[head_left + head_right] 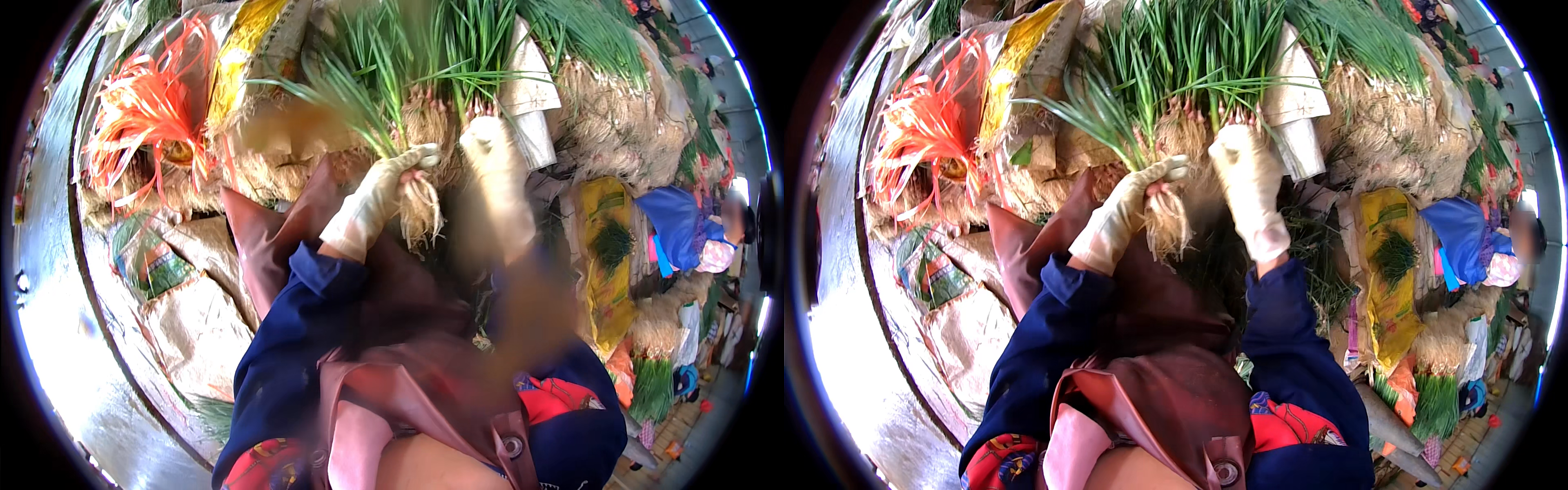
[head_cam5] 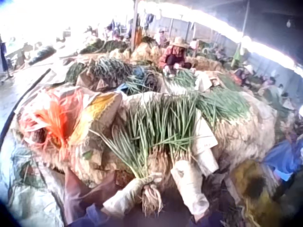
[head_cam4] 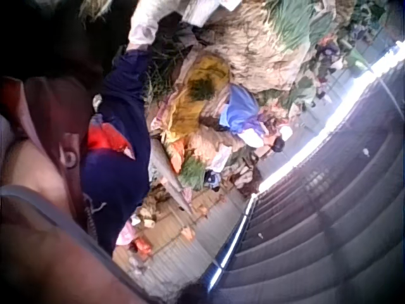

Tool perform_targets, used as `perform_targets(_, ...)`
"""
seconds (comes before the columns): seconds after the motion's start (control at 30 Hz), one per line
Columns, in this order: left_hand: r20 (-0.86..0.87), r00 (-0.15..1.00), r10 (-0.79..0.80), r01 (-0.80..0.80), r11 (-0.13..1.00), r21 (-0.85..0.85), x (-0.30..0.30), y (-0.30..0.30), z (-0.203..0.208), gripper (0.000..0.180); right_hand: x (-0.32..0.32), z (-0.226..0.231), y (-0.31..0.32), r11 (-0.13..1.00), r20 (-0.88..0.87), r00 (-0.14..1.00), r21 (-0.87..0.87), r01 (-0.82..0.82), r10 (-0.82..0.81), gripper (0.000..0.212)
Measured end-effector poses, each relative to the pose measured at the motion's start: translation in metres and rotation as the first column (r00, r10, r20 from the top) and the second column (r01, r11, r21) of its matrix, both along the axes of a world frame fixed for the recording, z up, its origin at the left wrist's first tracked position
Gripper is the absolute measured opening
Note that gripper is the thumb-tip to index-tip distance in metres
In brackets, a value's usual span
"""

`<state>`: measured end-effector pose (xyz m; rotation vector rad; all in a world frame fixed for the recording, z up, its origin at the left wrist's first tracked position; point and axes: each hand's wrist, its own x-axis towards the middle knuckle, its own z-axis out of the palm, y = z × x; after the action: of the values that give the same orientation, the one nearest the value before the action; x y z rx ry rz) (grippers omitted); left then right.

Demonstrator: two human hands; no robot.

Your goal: The person cleans green onions by hand, stripping away the outer layers and roots before gathering them into bunches and tying the stalks with red plastic string.

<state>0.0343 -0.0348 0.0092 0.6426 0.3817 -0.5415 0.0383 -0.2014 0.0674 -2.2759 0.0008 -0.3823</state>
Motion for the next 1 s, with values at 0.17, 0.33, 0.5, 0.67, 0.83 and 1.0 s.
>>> perform_targets(0.17,-0.044,0.989,-0.144,0.149,0.977,0.151,-0.010,0.004,-0.020,0.023,-0.039,-0.030,0.018,0.943,-0.087,0.963,0.241,-0.230,0.256,0.032)
perform_targets(0.33,-0.069,0.980,-0.188,0.189,0.982,-0.003,-0.014,0.005,0.002,0.024,0.005,-0.040,-0.004,0.562,-0.487,0.769,0.801,0.205,0.414,0.036)
perform_targets(0.5,0.019,0.991,-0.133,0.128,0.978,0.163,-0.017,0.015,-0.008,0.021,0.034,-0.107,0.015,0.587,-0.318,0.821,0.809,-0.025,0.474,0.019)
perform_targets(0.67,-0.024,0.913,-0.406,0.404,0.913,-0.057,-0.013,0.007,0.001,0.029,0.026,-0.097,-0.031,0.982,-0.267,0.956,0.109,0.155,-0.122,0.014)
perform_targets(0.83,-0.010,0.916,-0.402,0.383,0.865,0.326,-0.018,0.011,0.009,0.017,0.029,-0.071,-0.086,0.814,-0.277,0.961,-0.554,-0.174,0.017,0.020)
perform_targets(1.0,-0.009,0.926,-0.378,0.355,0.860,0.367,-0.015,0.002,0.010,0.026,0.089,0.018,0.031,0.483,-0.219,0.975,-0.850,-0.210,0.037,0.046)
